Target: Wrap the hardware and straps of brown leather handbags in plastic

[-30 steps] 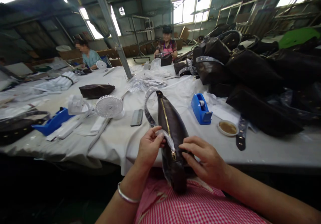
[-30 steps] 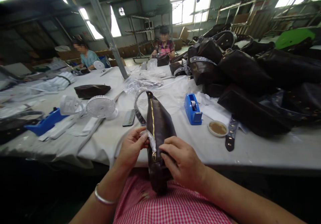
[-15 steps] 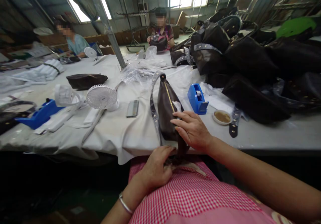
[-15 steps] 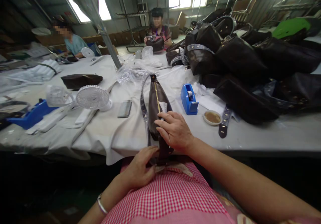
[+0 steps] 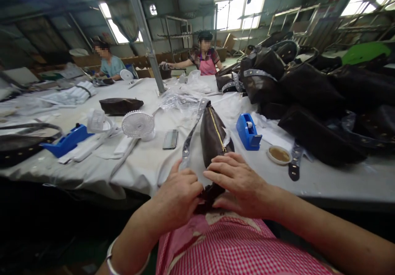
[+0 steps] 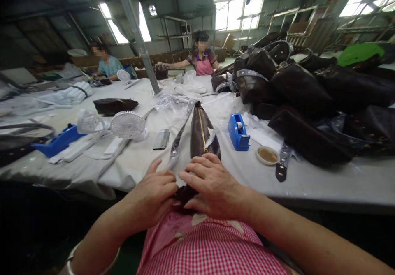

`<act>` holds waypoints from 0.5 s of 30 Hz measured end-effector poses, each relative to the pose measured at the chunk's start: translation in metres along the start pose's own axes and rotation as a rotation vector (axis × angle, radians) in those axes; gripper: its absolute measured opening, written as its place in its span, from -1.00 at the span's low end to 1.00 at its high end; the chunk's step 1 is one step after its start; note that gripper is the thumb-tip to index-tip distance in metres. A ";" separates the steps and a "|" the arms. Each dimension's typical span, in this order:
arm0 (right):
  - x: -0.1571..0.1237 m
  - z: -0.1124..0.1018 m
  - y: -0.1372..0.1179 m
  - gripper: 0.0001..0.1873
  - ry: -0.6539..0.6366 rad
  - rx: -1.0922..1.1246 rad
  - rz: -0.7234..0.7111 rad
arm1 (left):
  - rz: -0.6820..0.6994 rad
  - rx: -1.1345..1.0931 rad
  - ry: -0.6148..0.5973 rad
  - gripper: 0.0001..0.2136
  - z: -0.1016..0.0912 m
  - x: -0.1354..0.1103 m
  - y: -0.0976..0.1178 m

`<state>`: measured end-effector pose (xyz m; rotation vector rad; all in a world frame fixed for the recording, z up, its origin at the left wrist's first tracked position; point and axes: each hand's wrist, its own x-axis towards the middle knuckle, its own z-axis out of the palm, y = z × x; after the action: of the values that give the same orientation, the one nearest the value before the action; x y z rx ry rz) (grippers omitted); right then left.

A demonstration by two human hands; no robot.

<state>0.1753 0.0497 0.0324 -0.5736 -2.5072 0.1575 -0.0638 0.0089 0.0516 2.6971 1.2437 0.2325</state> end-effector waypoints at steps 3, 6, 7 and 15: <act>0.013 0.002 -0.008 -0.65 0.078 -0.022 0.100 | 0.046 0.250 0.253 -0.86 -0.036 0.012 0.003; 0.020 0.001 -0.003 -0.82 0.221 0.039 0.263 | 0.098 0.393 0.554 -0.90 -0.055 0.028 0.006; 0.021 -0.001 0.000 -0.85 0.268 0.112 0.327 | 0.113 0.398 0.647 -0.88 -0.057 0.034 0.007; 0.021 -0.002 0.019 -0.69 0.503 1.133 0.718 | -0.259 -0.566 0.986 -0.86 -0.009 0.056 0.006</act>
<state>0.1673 0.0764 0.0397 -0.8100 -1.2954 1.3726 -0.0251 0.0484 0.0655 1.8776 1.3835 1.7091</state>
